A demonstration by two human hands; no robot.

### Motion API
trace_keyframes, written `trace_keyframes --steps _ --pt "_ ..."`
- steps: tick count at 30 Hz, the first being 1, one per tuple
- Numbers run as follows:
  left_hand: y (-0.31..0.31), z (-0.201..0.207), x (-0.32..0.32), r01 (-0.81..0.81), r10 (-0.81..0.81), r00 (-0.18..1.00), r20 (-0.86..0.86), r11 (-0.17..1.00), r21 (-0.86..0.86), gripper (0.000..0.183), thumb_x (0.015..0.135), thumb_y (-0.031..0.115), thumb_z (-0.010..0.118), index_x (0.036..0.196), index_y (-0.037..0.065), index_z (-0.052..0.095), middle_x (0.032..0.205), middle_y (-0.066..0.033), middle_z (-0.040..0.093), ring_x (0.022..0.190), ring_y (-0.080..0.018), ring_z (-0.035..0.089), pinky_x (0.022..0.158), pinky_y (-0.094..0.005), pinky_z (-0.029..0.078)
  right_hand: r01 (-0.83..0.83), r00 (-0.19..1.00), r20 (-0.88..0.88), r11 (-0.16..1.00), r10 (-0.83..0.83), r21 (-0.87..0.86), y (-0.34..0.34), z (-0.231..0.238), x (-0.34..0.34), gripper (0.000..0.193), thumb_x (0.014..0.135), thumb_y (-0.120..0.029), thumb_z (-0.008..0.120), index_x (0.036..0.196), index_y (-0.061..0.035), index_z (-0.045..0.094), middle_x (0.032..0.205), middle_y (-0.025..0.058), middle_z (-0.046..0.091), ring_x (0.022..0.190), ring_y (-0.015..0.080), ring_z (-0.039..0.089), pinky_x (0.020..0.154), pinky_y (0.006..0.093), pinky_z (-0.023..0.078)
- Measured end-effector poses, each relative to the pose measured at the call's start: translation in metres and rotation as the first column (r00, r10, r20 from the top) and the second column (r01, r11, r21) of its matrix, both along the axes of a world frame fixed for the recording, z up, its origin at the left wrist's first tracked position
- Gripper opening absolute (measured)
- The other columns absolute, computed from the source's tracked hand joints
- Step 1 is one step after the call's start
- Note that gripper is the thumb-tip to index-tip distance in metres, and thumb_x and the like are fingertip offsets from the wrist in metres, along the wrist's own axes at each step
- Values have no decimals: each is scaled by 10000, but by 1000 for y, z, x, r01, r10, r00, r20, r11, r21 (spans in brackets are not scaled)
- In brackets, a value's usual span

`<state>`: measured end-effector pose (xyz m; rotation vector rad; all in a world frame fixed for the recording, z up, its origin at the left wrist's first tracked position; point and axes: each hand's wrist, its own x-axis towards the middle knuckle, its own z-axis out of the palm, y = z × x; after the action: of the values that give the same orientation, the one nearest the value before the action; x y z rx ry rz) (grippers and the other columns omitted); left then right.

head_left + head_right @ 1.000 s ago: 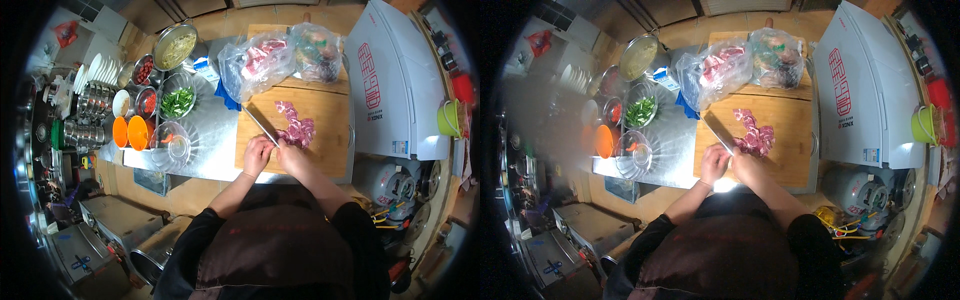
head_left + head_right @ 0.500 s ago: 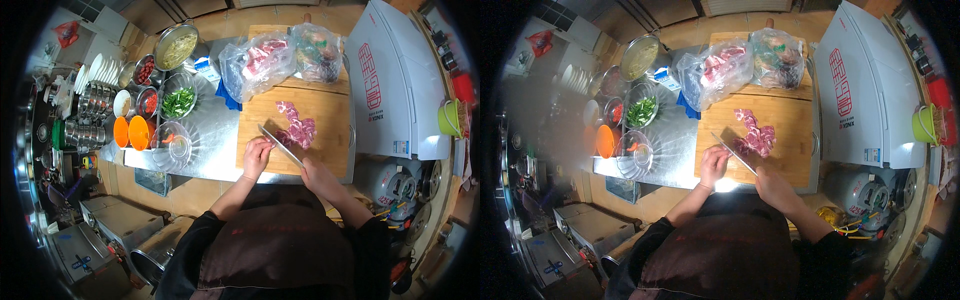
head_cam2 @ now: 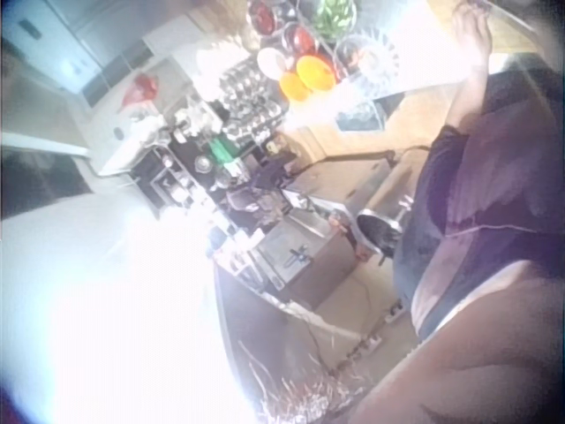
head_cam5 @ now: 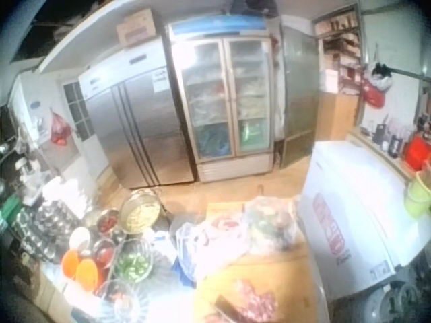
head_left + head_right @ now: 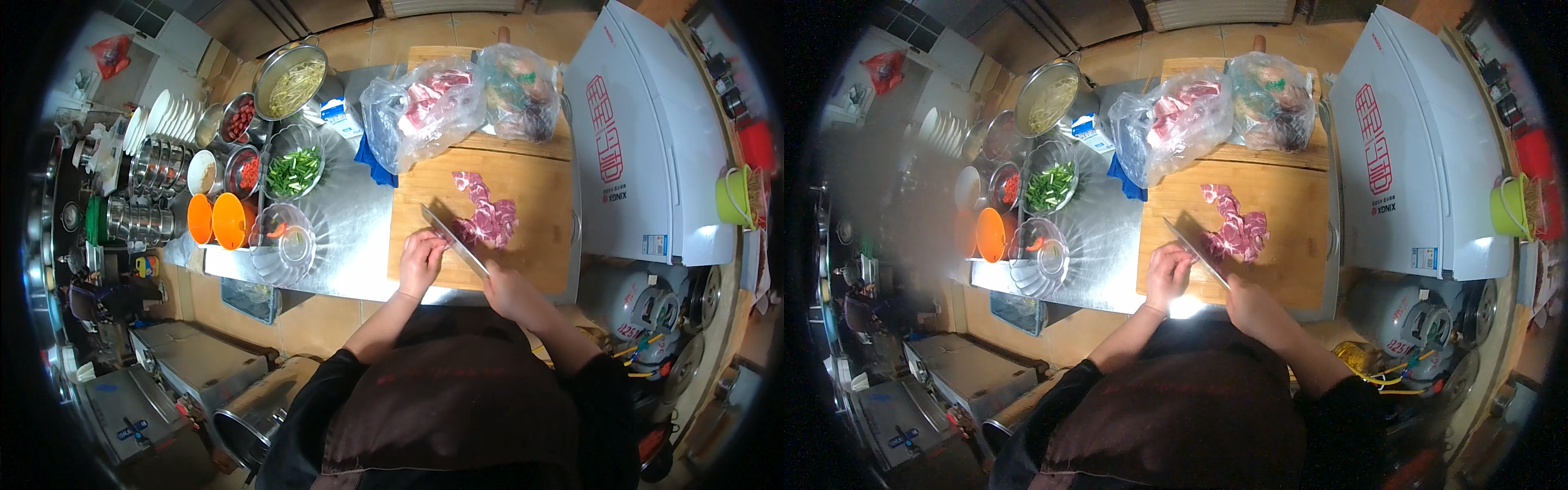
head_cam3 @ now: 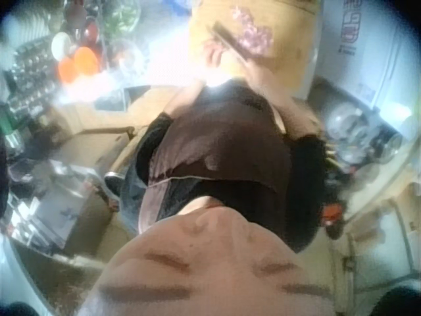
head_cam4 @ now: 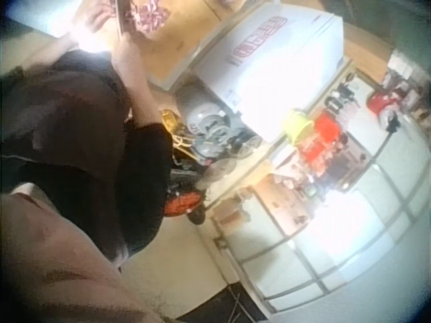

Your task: The person slices a piece of raw meat into thin strips on a wooden cutting board using a cleaver. After slicing, the person picks up wooden skewers from a bucket and begins threading the meat strips onto them.

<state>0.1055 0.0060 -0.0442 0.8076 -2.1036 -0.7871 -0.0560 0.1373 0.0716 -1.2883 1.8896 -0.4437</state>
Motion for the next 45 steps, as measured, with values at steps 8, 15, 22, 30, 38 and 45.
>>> trace_keyframes --steps 8,15,22,30,38,45 --pt "1 -1 3 35 -34 999 43 999 -20 98 827 42 701 918 75 684 994 -94 623 961 -295 599 791 -378 504 48 996 -67 998 -50 -34 -56 -44 24 164 929 -140 508 1028 -8 511 774 255 648 733 447 636 640 540 491" --pt "4 -4 9 7 -7 1000 -5 1000 -4 175 823 34 715 988 80 682 1008 -90 614 949 -286 594 827 -363 494 92 995 -31 995 -93 -35 4 -41 2 133 912 -124 507 983 -12 502 808 261 639 802 448 638 700 553 481" --pt "3 -5 9 -12 14 1000 -28 999 41 137 814 51 726 933 78 663 996 -93 631 944 -293 593 817 -377 490 -60 996 -65 997 57 -57 21 10 -10 132 918 -132 506 962 -7 496 856 278 636 826 460 623 696 554 473" --pt "0 -6 9 -3 3 1000 0 999 33 120 812 51 716 917 71 662 986 -101 631 950 -307 590 821 -392 489 -47 998 -46 998 45 -46 -47 -13 11 180 919 -141 531 1015 7 496 756 272 624 727 457 623 640 550 479" --pt "2 -3 7 -5 6 1000 -20 1000 30 89 812 60 711 891 72 672 985 -97 631 957 -307 590 838 -388 482 7 999 -33 1000 -7 -2 2 4 7 180 908 -121 484 1021 15 517 796 284 650 777 468 640 716 568 495" --pt "4 1 9 -5 4 1000 17 999 48 80 824 61 708 897 67 675 987 -102 625 953 -303 593 821 -384 489 -11 996 -88 1000 11 -4 -60 -47 27 200 925 -164 508 1056 -13 518 801 275 649 766 451 645 684 560 495"
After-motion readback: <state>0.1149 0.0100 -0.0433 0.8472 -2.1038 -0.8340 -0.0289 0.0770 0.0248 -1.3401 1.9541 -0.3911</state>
